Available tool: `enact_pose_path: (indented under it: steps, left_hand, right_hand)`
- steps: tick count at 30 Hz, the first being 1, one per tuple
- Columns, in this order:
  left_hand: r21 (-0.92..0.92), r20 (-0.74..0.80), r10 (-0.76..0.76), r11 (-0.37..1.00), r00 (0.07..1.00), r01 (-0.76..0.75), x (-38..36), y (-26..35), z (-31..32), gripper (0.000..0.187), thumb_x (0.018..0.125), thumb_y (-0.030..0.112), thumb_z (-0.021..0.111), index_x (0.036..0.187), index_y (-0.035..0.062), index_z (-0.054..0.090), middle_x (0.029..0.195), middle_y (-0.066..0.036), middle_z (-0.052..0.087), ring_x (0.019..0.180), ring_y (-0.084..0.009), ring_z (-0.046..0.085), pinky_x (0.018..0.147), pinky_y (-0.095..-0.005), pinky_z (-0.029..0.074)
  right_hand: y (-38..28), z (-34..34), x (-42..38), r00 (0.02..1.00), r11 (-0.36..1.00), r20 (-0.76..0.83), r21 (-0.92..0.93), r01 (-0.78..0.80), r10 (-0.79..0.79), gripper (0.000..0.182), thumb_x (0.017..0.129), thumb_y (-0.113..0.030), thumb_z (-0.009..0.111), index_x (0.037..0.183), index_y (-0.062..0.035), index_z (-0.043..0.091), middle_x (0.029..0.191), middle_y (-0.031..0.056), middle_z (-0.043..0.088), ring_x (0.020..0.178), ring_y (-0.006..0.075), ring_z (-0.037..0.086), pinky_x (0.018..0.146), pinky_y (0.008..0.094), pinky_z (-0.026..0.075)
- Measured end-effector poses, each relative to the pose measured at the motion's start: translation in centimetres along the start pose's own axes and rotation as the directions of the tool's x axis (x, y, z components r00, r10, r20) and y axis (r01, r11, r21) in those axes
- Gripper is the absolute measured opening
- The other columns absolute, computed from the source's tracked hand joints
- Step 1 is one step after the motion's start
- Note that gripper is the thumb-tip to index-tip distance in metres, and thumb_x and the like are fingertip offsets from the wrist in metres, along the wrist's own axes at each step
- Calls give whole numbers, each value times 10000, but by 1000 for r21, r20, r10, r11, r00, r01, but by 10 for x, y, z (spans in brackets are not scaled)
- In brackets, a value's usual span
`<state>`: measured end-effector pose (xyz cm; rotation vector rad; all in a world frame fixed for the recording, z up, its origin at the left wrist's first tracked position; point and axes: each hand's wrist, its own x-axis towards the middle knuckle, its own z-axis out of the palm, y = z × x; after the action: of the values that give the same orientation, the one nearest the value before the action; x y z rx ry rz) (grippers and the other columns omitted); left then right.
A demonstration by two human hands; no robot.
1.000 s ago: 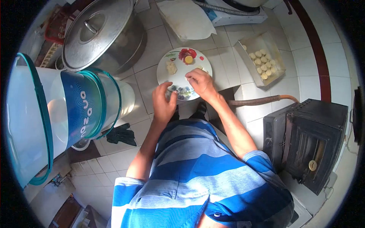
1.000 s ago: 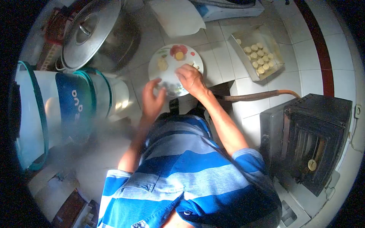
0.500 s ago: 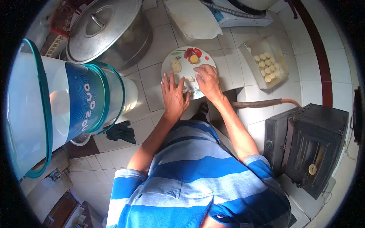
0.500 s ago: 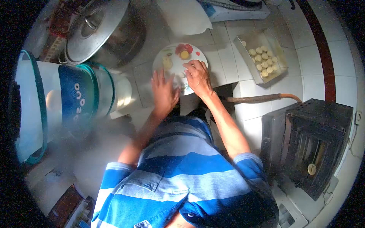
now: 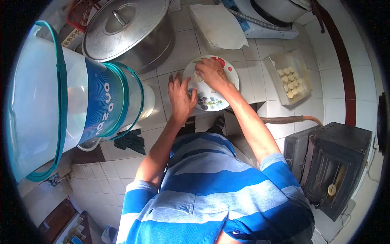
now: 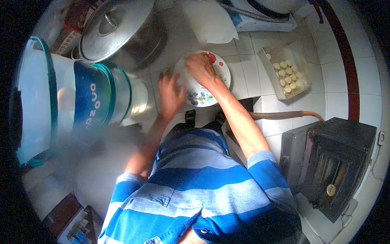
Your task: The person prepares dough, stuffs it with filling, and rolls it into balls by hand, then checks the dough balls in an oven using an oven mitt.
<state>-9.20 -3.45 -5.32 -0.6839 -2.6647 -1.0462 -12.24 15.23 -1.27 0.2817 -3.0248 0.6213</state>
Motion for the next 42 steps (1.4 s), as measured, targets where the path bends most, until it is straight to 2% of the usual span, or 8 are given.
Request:
enact_pose_path:
  steps: [2, 4, 10, 17, 20, 22, 28, 42]
  left_hand:
    - [-35, -15, 12, 999, 1000, -12, 12, -1, 7, 473, 838, 190, 744, 1275, 45, 640, 1455, -248, 455, 1384, -531, 366, 1126, -607, 329]
    - [-56, -53, 49, 997, 997, -52, 26, 2, 15, 409, 841, 192, 763, 1219, 68, 668, 1466, -209, 483, 1395, -502, 380, 1140, -603, 335]
    - [-64, -114, 87, 993, 990, -95, 41, 0, 33, 189, 843, 207, 788, 994, 101, 747, 1445, -67, 558, 1413, -423, 412, 1182, -606, 311]
    - [-62, -145, 82, 994, 986, -92, 44, 1, 29, 150, 812, 151, 795, 950, 111, 754, 1369, -67, 617, 1370, -410, 464, 1180, -591, 321]
    - [4, -73, -6, 1000, 997, 6, 53, -13, 33, 160, 806, 121, 782, 963, 107, 755, 1341, -82, 633, 1355, -415, 476, 1172, -569, 335]
    - [-297, -18, -67, 953, 998, 59, 55, -18, 29, 238, 810, 111, 767, 1047, 107, 747, 1328, -103, 640, 1355, -429, 474, 1158, -559, 345]
    - [24, -52, 141, 990, 989, -140, 41, -15, 15, 387, 813, 91, 747, 1197, 99, 699, 1374, -169, 586, 1336, -456, 473, 1150, -569, 351]
    - [29, 291, 240, 965, 926, -259, -30, 24, 17, 567, 942, 338, 674, 1460, 151, 541, 1576, -219, 368, 1461, -506, 290, 1182, -638, 272]
  right_hand:
    - [2, 3, -4, 994, 997, 80, 7, -72, 71, 131, 913, -140, 669, 994, -49, 716, 1036, 130, 634, 1049, 349, 595, 960, 458, 464]
    - [11, 23, -12, 958, 982, -280, 188, -2, 55, 121, 882, -115, 637, 901, -23, 712, 1014, 182, 645, 1012, 402, 594, 917, 502, 469]
    - [12, 23, -23, 953, 923, -227, 371, -107, 201, 129, 917, -113, 675, 959, 8, 690, 1084, 170, 649, 1112, 362, 594, 1004, 456, 438]
    - [11, 11, -37, 950, 854, -186, 505, -127, 251, 184, 933, -137, 686, 1002, 34, 696, 1088, 151, 656, 1046, 290, 634, 952, 381, 475]
    - [12, -2, -56, 912, 592, -30, 769, -241, 410, 231, 954, -166, 700, 1068, 35, 711, 1087, 113, 667, 1006, 219, 644, 904, 338, 498]
    - [12, -14, -75, 895, 573, -99, 797, -189, 434, 255, 965, -184, 711, 1119, 20, 724, 1073, 80, 674, 997, 173, 639, 881, 333, 510]
    - [-6, -2, -125, 959, 984, -240, 123, -126, 153, 310, 873, -47, 651, 1165, -96, 743, 1357, 182, 570, 1207, 374, 542, 1060, 451, 449]
    - [-12, 21, -140, 980, 973, -163, -182, -139, 110, 557, 847, -109, 652, 1397, -175, 592, 1551, 199, 385, 1464, 461, 298, 1211, 598, 243]
